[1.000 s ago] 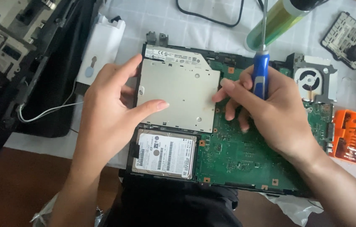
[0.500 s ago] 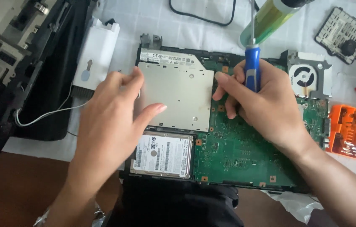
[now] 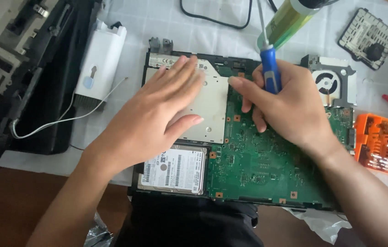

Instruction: Disassembling and inspecting internal components of a laptop, including the motherboard, hard drive, and optical drive using a screwdriver.

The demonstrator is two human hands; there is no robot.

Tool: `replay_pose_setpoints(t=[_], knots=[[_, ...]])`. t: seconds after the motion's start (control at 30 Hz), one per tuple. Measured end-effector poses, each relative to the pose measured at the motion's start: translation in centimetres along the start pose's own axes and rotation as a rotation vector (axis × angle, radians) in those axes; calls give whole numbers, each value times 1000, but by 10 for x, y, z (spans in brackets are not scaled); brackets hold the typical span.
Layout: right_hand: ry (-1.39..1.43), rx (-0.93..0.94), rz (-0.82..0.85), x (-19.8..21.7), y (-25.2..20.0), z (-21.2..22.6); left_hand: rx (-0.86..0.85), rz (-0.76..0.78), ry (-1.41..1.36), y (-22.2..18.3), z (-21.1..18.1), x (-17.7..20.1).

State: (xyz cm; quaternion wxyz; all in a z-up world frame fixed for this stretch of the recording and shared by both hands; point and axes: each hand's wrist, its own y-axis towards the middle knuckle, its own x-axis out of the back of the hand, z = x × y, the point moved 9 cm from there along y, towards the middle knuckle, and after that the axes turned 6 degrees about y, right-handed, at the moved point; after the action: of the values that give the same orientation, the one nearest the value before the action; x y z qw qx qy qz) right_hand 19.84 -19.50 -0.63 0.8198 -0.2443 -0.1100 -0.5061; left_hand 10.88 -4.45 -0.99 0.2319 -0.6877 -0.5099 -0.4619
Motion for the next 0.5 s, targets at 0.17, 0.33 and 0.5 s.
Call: replay_pose_setpoints(t=[0.17, 0.33, 0.5], knots=[[-98, 10, -44, -1, 1, 5, 7, -31, 24, 1, -3, -5], [-125, 26, -34, -4, 4, 9, 20, -36, 54, 5, -11, -12], [-50, -3, 3, -2, 2, 6, 23, -9, -30, 6, -8, -8]])
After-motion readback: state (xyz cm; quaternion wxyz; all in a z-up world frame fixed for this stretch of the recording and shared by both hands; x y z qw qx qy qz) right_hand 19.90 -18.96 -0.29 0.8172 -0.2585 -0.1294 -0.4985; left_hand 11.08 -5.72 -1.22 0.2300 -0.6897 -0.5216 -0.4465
